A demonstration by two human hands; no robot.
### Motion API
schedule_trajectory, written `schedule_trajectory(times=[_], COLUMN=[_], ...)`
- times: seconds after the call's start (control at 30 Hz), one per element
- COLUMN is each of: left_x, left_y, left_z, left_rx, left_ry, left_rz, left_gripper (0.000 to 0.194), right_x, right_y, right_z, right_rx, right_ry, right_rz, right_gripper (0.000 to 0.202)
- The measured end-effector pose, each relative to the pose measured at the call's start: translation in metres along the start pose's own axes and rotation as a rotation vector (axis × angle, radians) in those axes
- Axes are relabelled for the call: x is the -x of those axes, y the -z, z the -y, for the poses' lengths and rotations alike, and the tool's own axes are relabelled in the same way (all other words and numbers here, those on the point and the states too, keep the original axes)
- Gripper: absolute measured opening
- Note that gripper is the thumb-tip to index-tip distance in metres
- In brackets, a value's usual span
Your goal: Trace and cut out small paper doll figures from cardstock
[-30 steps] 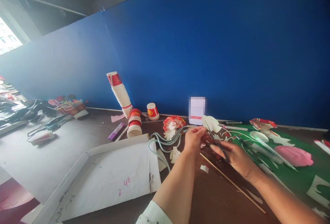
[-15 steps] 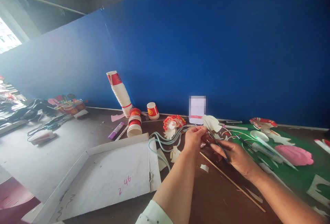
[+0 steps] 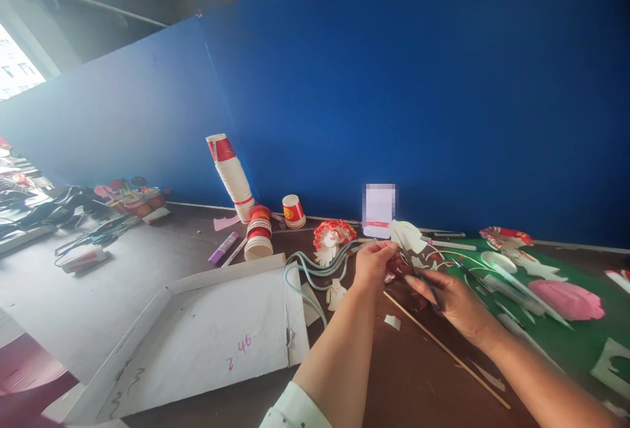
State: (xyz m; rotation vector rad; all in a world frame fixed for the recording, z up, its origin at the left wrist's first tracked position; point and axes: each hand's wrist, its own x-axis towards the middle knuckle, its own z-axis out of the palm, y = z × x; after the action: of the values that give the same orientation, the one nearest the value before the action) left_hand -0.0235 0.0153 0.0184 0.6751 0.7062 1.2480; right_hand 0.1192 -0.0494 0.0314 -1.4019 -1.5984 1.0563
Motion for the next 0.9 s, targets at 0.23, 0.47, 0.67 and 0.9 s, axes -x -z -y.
schedule_trajectory(times=[0.23, 0.47, 0.67, 0.9], left_x=[-0.0008, 0.0003, 0.0017, 0.0016], left_y=[-0.0007, 0.0001, -0.0012, -0.0007], left_z=[0.0, 0.0003, -0.0011, -0.0004], left_rx=[0.002, 0.015, 0.014, 0.019], left_ry=[0.003, 0.003, -0.002, -0.003], left_rz=[-0.008, 0.004, -0.007, -0.002], left_gripper=[0.046, 0.047, 0.046, 0.044], right_x=[-0.0014, -0.0007, -0.0016, -0.0012], right_y=[-0.0007, -0.0006, -0.0019, -0.002], right_z=[-0.0029, -0.0014, -0.0005, -0.0007], right_rx=[0.016, 0.022, 0.001, -0.009], right_ry=[-0.016, -0.009, -0.01, -0.008], right_rz=[-0.011, -0.01, -0.018, -0.013], right_gripper=[0.043, 0.043, 0.041, 0.037])
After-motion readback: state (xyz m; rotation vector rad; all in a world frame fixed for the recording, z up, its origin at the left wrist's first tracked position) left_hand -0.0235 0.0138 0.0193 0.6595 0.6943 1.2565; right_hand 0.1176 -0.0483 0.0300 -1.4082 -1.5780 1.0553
